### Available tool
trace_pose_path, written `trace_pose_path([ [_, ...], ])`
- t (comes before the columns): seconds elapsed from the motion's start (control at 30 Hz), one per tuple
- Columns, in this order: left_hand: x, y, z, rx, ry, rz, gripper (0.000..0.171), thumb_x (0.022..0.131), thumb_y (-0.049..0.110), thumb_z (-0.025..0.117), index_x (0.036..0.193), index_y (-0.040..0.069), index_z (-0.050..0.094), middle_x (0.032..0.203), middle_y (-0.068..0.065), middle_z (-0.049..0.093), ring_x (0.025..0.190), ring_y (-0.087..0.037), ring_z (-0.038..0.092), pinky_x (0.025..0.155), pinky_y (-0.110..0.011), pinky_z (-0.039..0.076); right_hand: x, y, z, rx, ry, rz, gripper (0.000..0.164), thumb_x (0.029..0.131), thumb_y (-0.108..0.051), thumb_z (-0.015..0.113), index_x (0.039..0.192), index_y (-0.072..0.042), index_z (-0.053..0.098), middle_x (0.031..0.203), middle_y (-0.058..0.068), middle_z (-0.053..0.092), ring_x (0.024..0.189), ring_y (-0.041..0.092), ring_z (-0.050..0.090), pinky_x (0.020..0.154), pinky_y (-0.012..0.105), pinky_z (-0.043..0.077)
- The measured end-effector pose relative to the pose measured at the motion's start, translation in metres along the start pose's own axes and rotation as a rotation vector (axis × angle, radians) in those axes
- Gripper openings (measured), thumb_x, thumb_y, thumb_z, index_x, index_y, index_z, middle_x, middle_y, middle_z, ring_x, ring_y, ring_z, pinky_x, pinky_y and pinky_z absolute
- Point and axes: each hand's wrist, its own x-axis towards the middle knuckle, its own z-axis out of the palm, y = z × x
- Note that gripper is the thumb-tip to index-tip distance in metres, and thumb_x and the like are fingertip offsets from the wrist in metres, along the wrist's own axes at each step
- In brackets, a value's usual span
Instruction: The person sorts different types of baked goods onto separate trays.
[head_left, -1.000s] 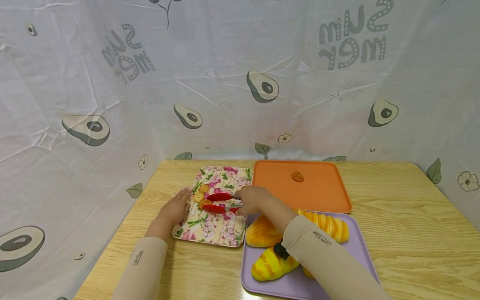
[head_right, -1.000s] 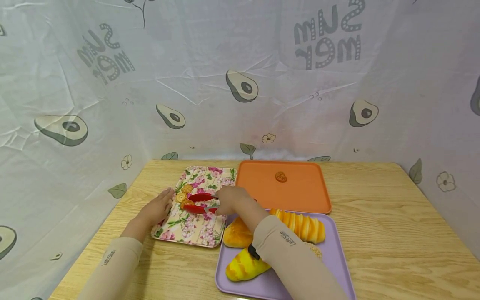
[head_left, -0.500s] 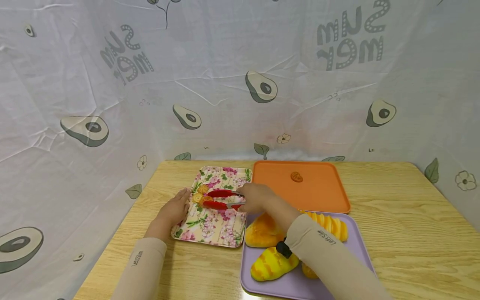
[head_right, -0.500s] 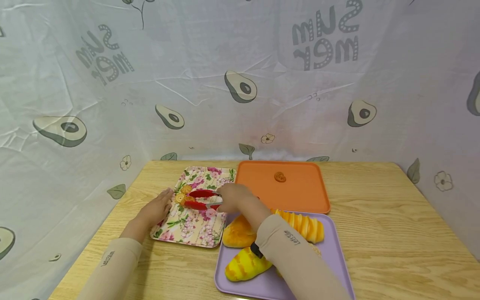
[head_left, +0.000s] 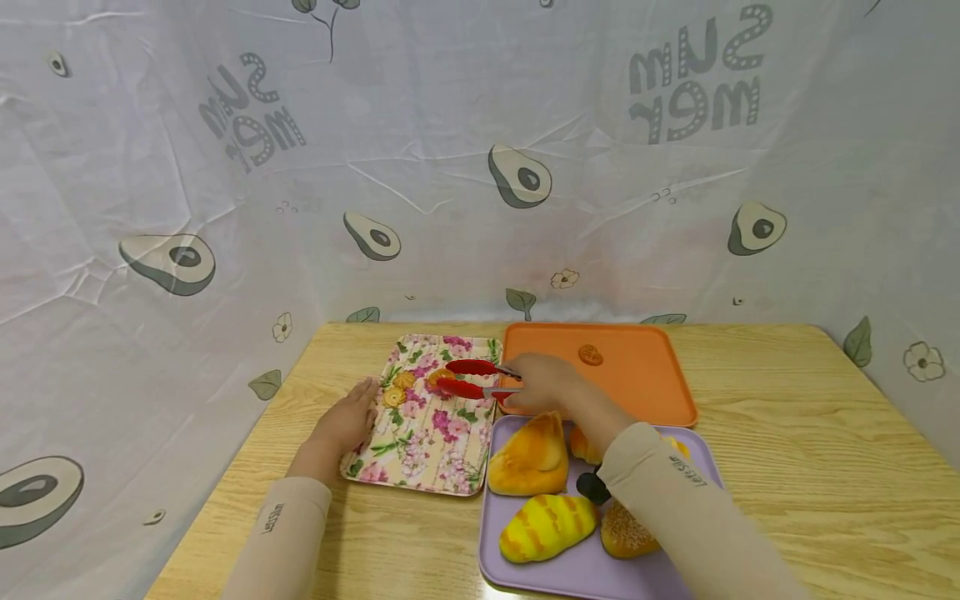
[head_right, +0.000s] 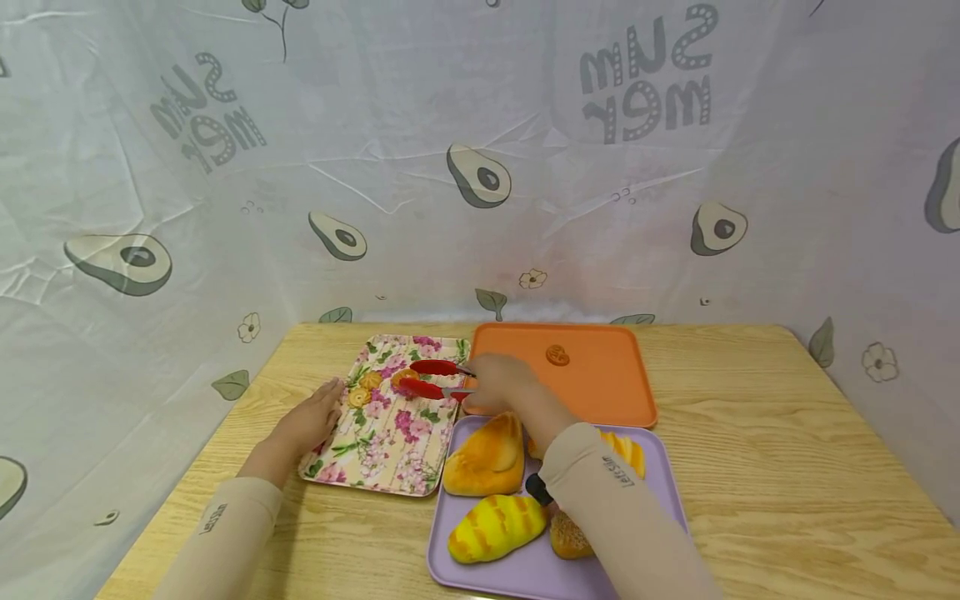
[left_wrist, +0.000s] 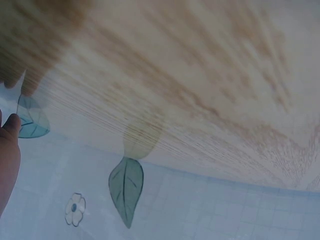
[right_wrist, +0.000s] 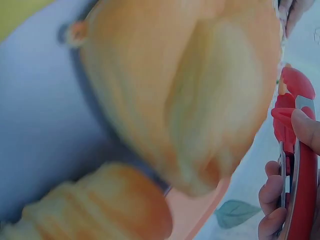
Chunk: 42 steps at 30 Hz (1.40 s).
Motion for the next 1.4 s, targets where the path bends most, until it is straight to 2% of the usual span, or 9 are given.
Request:
trace_pose_path([
  [0.3, -0.002, 0.000, -0.001, 0.004, -0.007, -0.003, 0.054, 0.102, 0.014, 0.043, 0.149, -0.004, 0.024, 0.153, -0.023, 0.022, 0.137, -0.041, 0.023, 0.107, -0.056, 0.028, -0.008, 0.032, -0.009, 0.021, 0.041, 0.068, 0.067, 0.084, -0.039, 0.071, 0.139, -0.007, 0.049, 0.130, 0.011, 0.056, 0.112, 0.031, 0.054, 0.093, 0.051, 0.045],
  [0.6, -0.001, -0.001, -0.001, 0.008, -0.008, -0.002, 0.054, 0.102, 0.014, 0.043, 0.149, -0.005, 0.024, 0.153, -0.023, 0.022, 0.137, -0.041, 0.023, 0.106, -0.056, 0.029, -0.019, 0.063, -0.018, 0.041, 0.046, 0.093, 0.068, 0.085, -0.036, 0.070, 0.139, -0.001, 0.048, 0.132, 0.017, 0.054, 0.117, 0.037, 0.050, 0.097, 0.054, 0.041],
  [1.07, 0.002, -0.002, 0.002, -0.005, -0.003, -0.007, 0.054, 0.102, 0.014, 0.043, 0.149, -0.003, 0.023, 0.154, -0.021, 0.021, 0.137, -0.041, 0.024, 0.105, -0.056, 0.030, -0.033, 0.099, -0.021, 0.057, 0.048, 0.169, 0.074, 0.087, -0.039, 0.067, 0.143, 0.003, 0.041, 0.134, 0.023, 0.050, 0.119, 0.042, 0.048, 0.095, 0.057, 0.042],
  [1.4, 0.003, -0.004, 0.005, -0.007, 0.000, -0.007, 0.055, 0.101, 0.014, 0.044, 0.149, -0.003, 0.023, 0.153, -0.022, 0.021, 0.135, -0.044, 0.027, 0.104, -0.057, 0.031, -0.038, 0.113, -0.022, 0.069, 0.037, 0.224, 0.077, 0.088, -0.040, 0.066, 0.143, 0.007, 0.038, 0.134, 0.027, 0.049, 0.119, 0.045, 0.047, 0.093, 0.058, 0.043],
])
